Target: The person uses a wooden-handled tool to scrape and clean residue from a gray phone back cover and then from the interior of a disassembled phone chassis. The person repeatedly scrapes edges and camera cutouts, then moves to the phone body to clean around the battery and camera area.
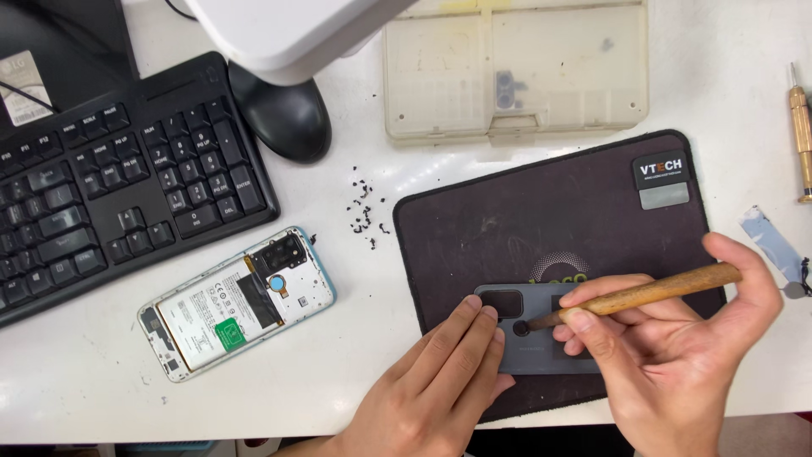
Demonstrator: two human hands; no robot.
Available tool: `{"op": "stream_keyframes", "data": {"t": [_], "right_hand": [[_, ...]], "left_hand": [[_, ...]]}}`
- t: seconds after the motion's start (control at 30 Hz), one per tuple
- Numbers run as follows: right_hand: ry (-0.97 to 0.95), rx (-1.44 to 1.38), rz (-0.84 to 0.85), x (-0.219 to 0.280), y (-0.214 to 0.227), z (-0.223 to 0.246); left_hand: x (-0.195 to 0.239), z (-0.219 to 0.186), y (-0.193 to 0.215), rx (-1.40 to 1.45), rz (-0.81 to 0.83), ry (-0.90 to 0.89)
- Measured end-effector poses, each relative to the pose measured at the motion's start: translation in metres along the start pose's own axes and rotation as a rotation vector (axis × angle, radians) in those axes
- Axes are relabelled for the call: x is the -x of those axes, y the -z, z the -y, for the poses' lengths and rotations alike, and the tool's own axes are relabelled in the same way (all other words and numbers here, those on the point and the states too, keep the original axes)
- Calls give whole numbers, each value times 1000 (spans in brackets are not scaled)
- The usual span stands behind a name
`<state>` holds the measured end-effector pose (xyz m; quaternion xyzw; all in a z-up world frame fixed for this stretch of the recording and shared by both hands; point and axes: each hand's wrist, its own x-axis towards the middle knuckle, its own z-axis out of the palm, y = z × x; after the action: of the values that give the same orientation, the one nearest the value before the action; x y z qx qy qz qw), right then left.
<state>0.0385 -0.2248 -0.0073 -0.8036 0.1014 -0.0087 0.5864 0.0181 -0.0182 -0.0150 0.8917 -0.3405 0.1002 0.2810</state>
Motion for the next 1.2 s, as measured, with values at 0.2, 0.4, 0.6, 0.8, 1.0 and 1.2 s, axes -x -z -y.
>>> {"op": "stream_keyframes", "data": {"t": [0.2,0.4,0.6,0.8,1.0,1.2], "right_hand": [[-15,-5,15,-1,-1,2],[21,46,25,-1,-2,0],[-1,23,8,-1,-2,2],[-5,39,-13,0,-1,3],[-10,-5,-18,0,3,5],[36,-96,-159,12,7,3]], "left_hand": [[0,-2,0,5,-2,18],[1,-2,0,14,4,19],[1,-1,0,3,5,10],[1,-2,2,6,1,16],[-6,-1,11,40,-12,16],[-32,6,24,-7,45,-71]]}}
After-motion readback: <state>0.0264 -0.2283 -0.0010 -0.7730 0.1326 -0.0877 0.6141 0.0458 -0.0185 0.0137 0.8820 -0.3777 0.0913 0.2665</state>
